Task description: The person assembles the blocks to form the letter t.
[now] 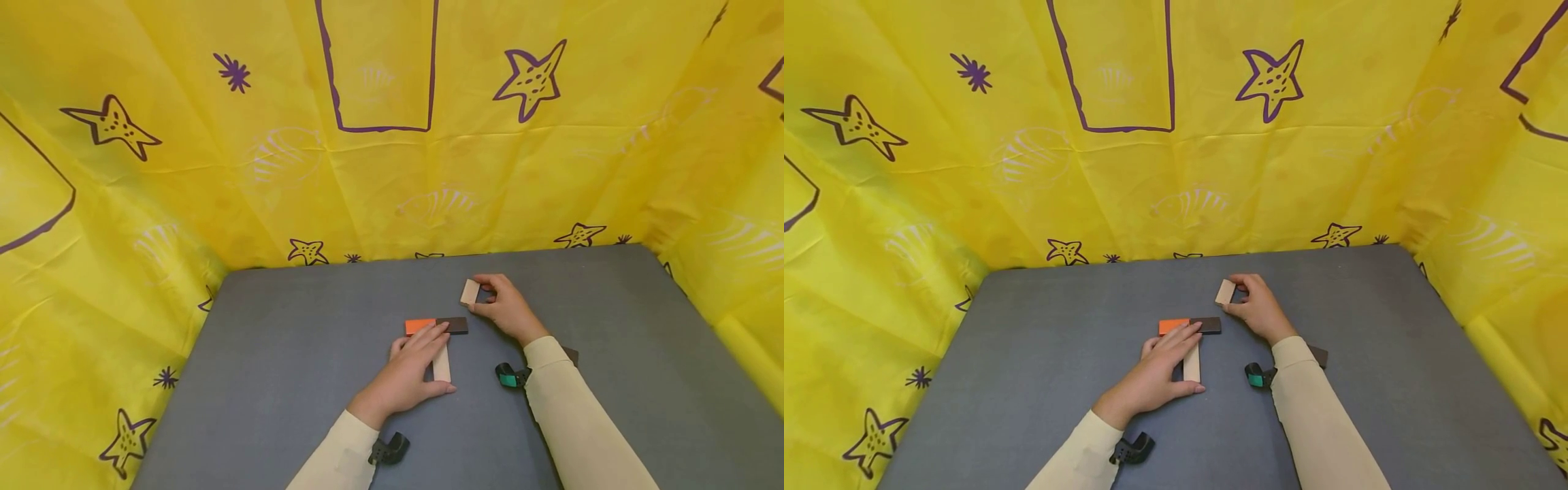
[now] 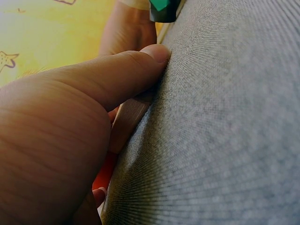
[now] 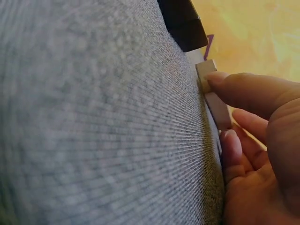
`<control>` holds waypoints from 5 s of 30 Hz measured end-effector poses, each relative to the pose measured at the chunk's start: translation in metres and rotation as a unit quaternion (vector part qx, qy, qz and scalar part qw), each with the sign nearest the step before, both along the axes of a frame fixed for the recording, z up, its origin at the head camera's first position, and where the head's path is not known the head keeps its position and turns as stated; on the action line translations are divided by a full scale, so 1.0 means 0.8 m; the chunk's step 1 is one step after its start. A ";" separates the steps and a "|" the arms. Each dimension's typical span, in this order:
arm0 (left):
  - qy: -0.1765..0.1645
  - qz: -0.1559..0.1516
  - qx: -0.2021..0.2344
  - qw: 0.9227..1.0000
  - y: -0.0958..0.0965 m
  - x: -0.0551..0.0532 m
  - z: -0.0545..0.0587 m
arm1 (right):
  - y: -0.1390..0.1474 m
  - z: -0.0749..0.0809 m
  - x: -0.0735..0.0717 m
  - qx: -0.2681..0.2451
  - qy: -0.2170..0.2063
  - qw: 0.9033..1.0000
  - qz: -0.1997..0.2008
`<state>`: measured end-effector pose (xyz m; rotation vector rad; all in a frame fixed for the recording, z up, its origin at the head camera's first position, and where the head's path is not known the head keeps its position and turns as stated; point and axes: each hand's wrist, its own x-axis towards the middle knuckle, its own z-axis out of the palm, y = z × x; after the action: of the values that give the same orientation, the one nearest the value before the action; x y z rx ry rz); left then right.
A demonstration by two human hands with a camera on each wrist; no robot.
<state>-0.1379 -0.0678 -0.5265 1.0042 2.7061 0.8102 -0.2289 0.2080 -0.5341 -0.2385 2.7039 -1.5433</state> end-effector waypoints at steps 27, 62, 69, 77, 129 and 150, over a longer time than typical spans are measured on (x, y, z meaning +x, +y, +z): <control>-0.002 -0.003 0.006 1.000 -0.002 0.000 -0.001 | -0.003 0.000 0.000 0.029 0.025 0.999 -0.004; -0.004 0.000 0.003 1.000 -0.006 -0.001 0.001 | -0.044 0.030 0.000 0.000 0.007 0.999 0.052; 0.000 -0.007 0.003 1.000 -0.004 -0.002 -0.001 | -0.053 0.033 -0.007 0.019 -0.011 0.997 0.073; -0.002 -0.007 0.000 1.000 -0.003 -0.001 -0.001 | -0.063 0.035 -0.012 0.077 0.003 0.993 0.094; 0.006 -0.010 0.005 1.000 -0.002 -0.001 -0.002 | -0.066 0.016 -0.009 0.025 0.018 0.991 0.129; 0.000 -0.011 0.002 1.000 -0.002 -0.002 -0.001 | -0.068 0.018 -0.008 0.035 0.009 0.991 0.129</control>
<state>-0.1393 -0.0695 -0.5274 1.0335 2.6902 0.8110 -0.2350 0.1534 -0.5197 -0.5755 2.6072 -1.3793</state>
